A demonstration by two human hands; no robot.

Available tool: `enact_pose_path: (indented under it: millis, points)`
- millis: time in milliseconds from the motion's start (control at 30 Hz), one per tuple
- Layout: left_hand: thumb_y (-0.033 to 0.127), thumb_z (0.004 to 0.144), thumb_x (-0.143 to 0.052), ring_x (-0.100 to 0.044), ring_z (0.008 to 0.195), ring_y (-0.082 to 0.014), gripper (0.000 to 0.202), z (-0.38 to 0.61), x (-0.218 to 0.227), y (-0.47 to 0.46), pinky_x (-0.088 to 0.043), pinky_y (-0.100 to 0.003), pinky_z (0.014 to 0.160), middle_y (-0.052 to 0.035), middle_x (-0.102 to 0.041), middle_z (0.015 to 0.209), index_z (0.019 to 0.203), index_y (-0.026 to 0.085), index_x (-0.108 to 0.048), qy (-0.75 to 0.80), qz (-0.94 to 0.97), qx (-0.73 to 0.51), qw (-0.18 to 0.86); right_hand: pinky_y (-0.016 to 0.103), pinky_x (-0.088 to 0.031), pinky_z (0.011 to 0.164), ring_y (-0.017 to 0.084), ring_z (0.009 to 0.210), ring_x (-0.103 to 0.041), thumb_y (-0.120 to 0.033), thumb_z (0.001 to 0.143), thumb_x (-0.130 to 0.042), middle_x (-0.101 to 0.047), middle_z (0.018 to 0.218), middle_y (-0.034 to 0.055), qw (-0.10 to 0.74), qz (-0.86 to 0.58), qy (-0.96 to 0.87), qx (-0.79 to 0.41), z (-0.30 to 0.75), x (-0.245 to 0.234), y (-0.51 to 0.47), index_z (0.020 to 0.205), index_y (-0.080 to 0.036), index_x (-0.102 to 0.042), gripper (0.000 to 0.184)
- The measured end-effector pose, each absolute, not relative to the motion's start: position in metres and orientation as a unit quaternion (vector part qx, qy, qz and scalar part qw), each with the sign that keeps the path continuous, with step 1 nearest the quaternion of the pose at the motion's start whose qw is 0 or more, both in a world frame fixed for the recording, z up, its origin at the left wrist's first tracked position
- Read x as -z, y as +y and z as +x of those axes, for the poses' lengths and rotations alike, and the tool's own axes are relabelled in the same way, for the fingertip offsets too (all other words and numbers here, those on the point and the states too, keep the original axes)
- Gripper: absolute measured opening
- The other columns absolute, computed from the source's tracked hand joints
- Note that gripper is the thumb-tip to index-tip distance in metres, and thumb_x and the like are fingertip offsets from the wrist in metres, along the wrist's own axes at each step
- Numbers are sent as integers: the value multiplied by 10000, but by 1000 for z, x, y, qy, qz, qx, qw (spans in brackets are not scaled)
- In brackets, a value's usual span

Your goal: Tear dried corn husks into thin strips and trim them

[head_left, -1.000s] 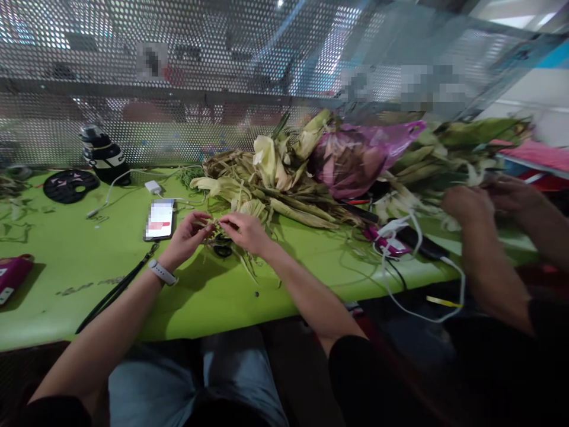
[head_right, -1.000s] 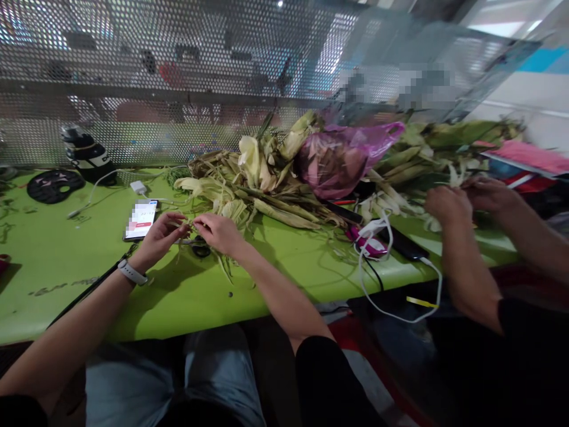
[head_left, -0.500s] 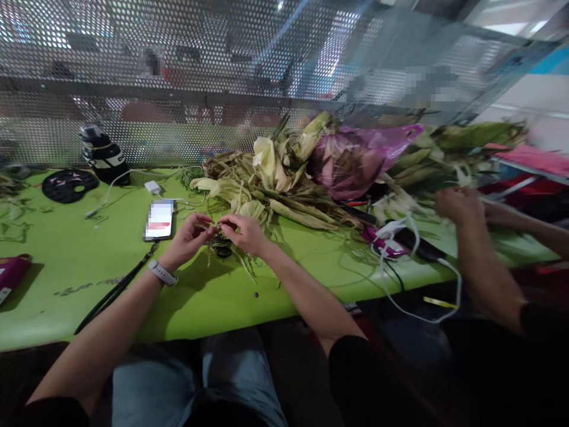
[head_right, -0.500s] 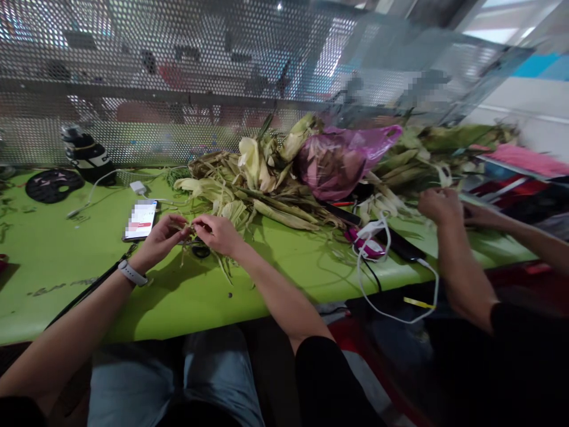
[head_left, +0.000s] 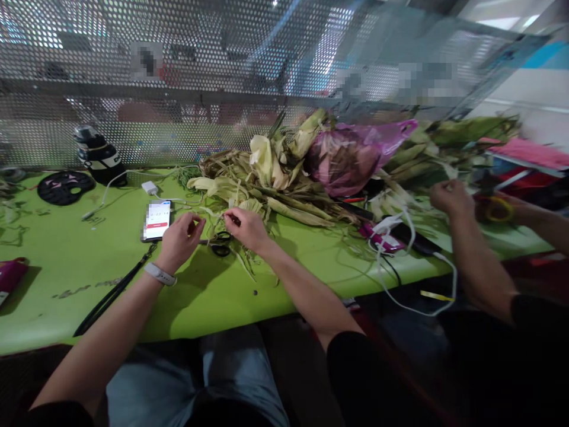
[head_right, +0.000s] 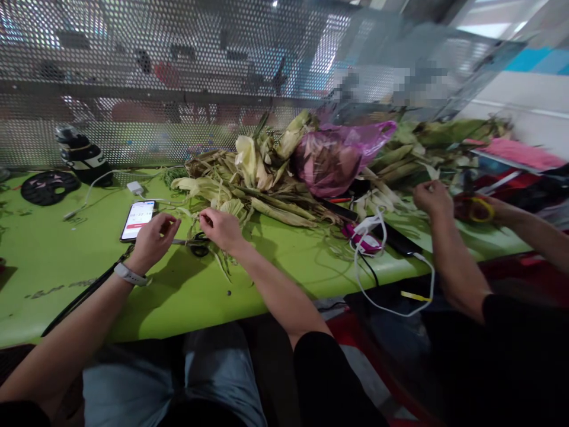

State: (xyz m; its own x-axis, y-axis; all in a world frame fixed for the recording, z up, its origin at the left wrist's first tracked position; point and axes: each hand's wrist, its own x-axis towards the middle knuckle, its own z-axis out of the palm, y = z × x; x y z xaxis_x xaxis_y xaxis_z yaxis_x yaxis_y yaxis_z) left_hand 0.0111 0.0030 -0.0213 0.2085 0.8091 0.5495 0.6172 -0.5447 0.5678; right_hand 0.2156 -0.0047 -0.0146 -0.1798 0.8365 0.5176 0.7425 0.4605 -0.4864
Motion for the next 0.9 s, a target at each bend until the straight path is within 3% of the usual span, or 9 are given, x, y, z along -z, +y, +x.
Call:
enact_pose_path:
  millis: [200,633,900]
  points:
    - [327,893,-535,-593,689,-165,151,21,25,-4,-414,-271,609,-53,-642,809,949,189,-565,399,824,-383,126,246,-433,731,151,769,-634,-317,933,-456,-722,914,55,367,-505,-778,-65,210,18,-8,981,-180,-663,253]
    - [343,934,-460,-577,622,-165,168,20,28,-6,-380,-273,564,-63,-657,786,929,186,-518,399,845,-332,132,259,-435,786,173,904,-649,-301,955,-427,-719,1024,79,321,-472,-821,-29,206,23,-12,1020,-186,-665,272]
    - [314,923,-435,-544,566,-180,156,21,26,-8,-337,-280,534,-54,-618,709,920,185,-522,419,851,-301,95,279,-387,678,169,752,-607,-263,954,-409,-710,899,104,237,-475,-846,54,200,18,-16,962,-147,-688,303]
